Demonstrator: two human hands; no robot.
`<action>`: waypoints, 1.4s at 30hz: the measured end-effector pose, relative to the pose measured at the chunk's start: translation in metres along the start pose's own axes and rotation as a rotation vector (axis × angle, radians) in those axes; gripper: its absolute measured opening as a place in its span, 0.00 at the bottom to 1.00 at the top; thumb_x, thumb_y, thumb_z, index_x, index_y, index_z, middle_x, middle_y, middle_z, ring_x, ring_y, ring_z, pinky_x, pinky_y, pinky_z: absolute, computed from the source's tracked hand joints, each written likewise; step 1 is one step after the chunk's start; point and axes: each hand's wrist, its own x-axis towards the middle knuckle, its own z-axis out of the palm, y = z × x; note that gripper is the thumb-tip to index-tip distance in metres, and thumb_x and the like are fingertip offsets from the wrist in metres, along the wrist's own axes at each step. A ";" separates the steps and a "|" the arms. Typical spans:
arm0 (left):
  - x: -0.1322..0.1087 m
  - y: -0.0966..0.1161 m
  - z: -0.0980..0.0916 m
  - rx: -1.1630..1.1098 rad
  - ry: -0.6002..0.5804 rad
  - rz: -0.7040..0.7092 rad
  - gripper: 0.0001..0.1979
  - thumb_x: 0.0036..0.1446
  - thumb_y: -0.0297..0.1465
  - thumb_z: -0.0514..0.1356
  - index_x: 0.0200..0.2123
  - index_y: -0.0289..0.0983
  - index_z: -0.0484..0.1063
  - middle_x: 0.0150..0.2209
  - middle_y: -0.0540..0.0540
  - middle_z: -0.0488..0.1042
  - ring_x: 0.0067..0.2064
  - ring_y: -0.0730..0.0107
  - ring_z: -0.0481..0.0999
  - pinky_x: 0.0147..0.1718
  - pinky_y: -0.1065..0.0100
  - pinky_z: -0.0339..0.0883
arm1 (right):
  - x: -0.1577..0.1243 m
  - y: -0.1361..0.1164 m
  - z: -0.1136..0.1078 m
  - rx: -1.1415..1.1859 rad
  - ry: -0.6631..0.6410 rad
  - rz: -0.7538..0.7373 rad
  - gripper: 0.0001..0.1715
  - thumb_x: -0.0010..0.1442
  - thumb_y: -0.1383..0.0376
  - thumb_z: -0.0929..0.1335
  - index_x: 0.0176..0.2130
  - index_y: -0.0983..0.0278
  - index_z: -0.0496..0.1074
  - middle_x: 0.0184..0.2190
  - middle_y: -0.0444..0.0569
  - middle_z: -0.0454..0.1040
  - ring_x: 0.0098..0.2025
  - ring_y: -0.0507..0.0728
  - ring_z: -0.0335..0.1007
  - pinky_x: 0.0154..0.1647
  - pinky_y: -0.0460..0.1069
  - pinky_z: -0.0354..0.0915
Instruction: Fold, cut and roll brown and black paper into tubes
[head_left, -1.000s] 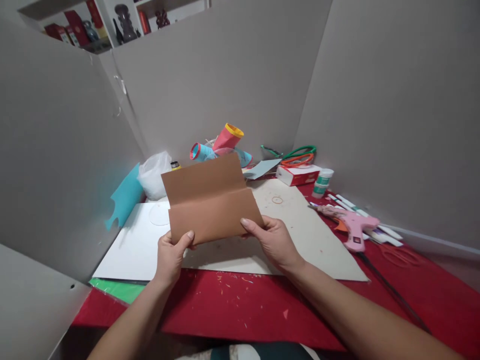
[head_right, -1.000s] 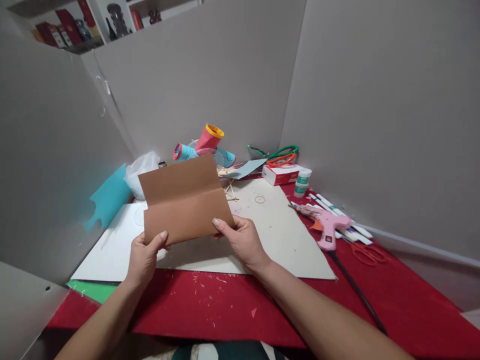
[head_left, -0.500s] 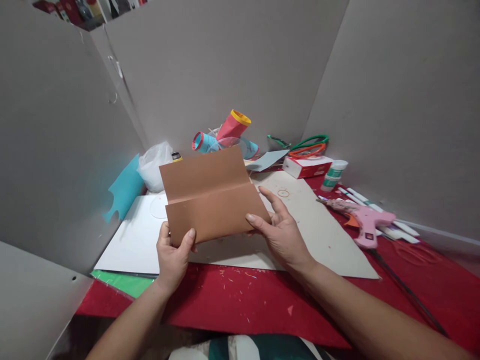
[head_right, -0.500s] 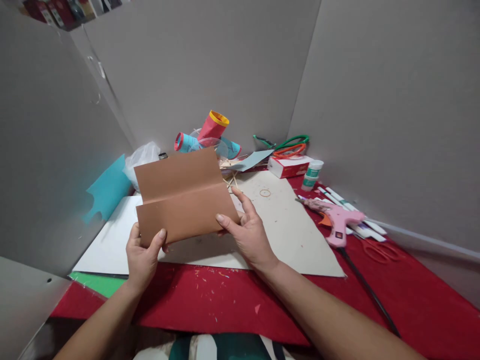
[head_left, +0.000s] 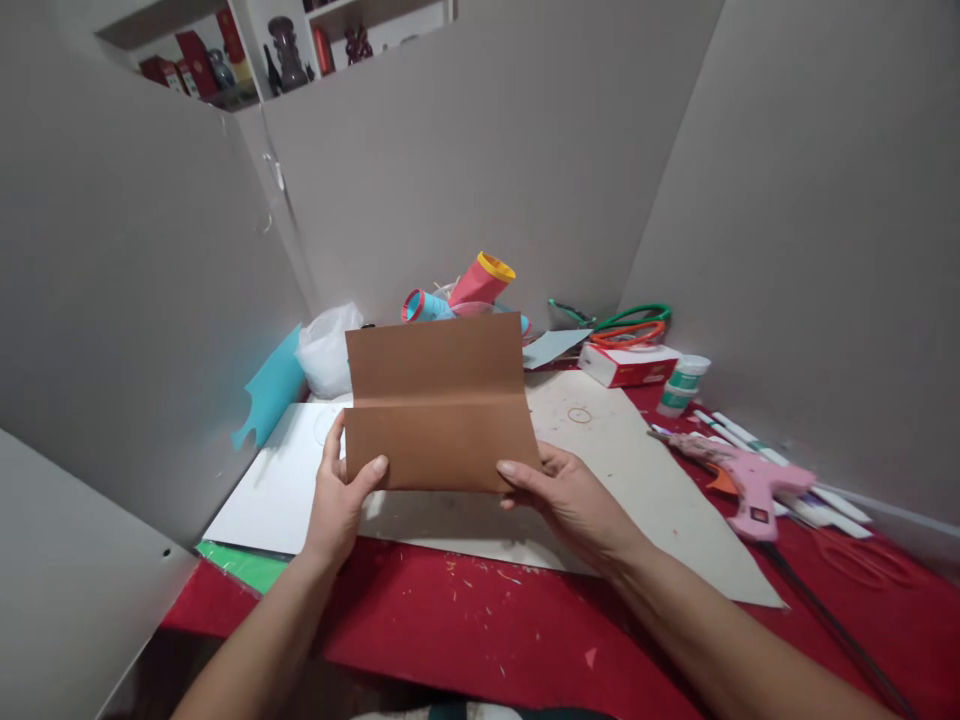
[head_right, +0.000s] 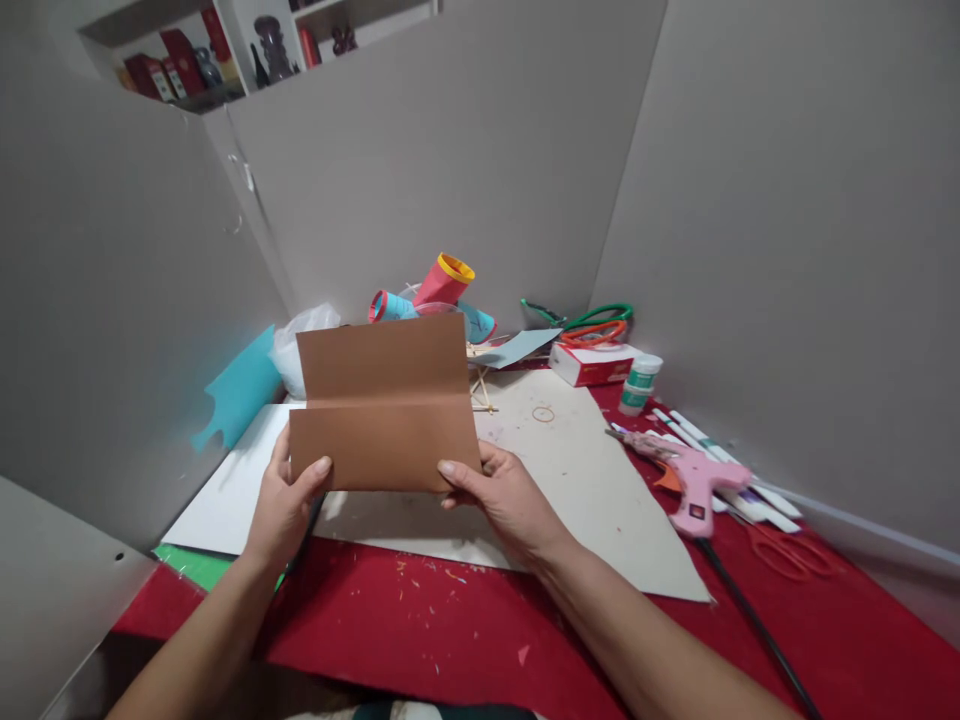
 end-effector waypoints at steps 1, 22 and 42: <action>0.004 0.004 -0.003 -0.024 -0.053 -0.047 0.39 0.51 0.38 0.67 0.64 0.43 0.56 0.56 0.40 0.72 0.51 0.55 0.76 0.46 0.61 0.72 | 0.000 0.000 0.000 -0.010 -0.009 0.016 0.18 0.48 0.58 0.77 0.39 0.64 0.78 0.34 0.49 0.77 0.31 0.52 0.70 0.25 0.44 0.71; 0.026 -0.011 -0.022 -0.141 -0.377 -0.324 0.24 0.45 0.31 0.71 0.47 0.34 0.74 0.44 0.39 0.80 0.43 0.58 0.80 0.45 0.61 0.71 | 0.005 -0.008 -0.011 -0.023 -0.011 0.080 0.26 0.48 0.58 0.77 0.46 0.63 0.75 0.43 0.53 0.80 0.42 0.62 0.78 0.45 0.54 0.71; 0.023 -0.001 -0.030 -0.119 -0.309 -0.418 0.15 0.39 0.31 0.71 0.34 0.36 0.81 0.34 0.42 0.82 0.35 0.59 0.80 0.35 0.63 0.73 | -0.002 -0.008 -0.015 -0.004 -0.136 0.224 0.19 0.42 0.62 0.78 0.37 0.62 0.80 0.34 0.49 0.82 0.34 0.58 0.78 0.37 0.50 0.70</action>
